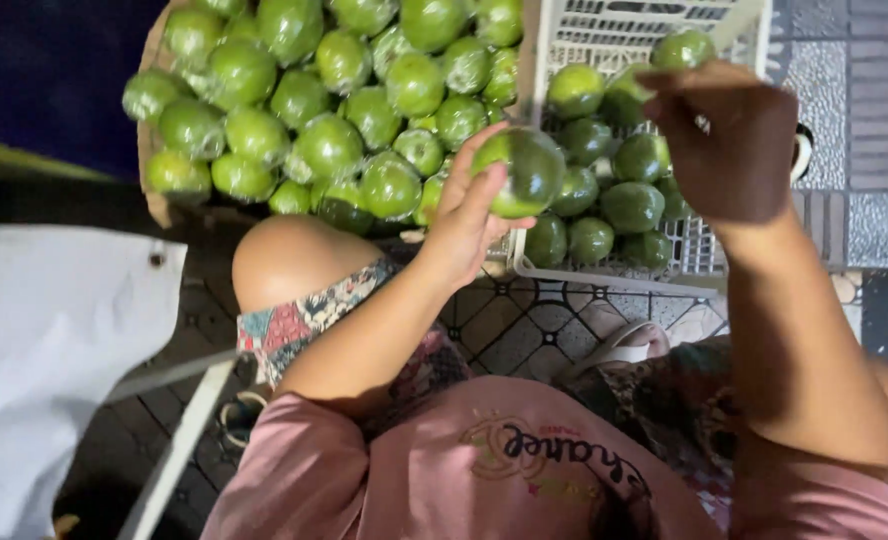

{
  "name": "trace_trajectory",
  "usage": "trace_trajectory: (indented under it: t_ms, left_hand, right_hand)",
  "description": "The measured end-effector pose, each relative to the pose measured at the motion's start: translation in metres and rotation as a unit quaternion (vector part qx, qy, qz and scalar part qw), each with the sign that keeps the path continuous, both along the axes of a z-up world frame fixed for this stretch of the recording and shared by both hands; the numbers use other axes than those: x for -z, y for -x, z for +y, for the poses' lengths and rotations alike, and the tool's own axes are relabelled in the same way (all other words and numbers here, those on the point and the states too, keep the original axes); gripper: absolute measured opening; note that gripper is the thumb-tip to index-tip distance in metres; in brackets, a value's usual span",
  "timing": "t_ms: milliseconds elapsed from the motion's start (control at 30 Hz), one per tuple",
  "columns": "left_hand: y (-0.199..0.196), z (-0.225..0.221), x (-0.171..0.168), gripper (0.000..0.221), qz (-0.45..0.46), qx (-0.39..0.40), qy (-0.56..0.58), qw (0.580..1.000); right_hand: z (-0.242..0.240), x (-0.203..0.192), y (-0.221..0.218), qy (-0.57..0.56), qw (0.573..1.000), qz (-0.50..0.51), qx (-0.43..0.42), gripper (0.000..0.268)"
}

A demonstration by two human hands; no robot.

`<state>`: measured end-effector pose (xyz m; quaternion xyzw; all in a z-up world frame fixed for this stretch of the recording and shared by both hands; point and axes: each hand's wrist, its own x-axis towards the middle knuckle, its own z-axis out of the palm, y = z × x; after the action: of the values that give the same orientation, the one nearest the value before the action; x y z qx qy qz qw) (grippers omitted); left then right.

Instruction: Sorting and unwrapping green fruits from a cardboard box and placing them into a plastic crate.

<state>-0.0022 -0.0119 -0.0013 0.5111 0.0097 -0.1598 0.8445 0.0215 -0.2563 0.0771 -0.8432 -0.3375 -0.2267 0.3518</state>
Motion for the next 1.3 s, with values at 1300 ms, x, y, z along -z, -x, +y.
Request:
trace_trajectory:
  t_ms: [1300]
  left_hand:
    - [0.017, 0.011, 0.024, 0.083, -0.381, -0.087, -0.067, 0.918]
  right_hand:
    - [0.076, 0.017, 0.035, -0.043, 0.977, 0.097, -0.186, 0.031]
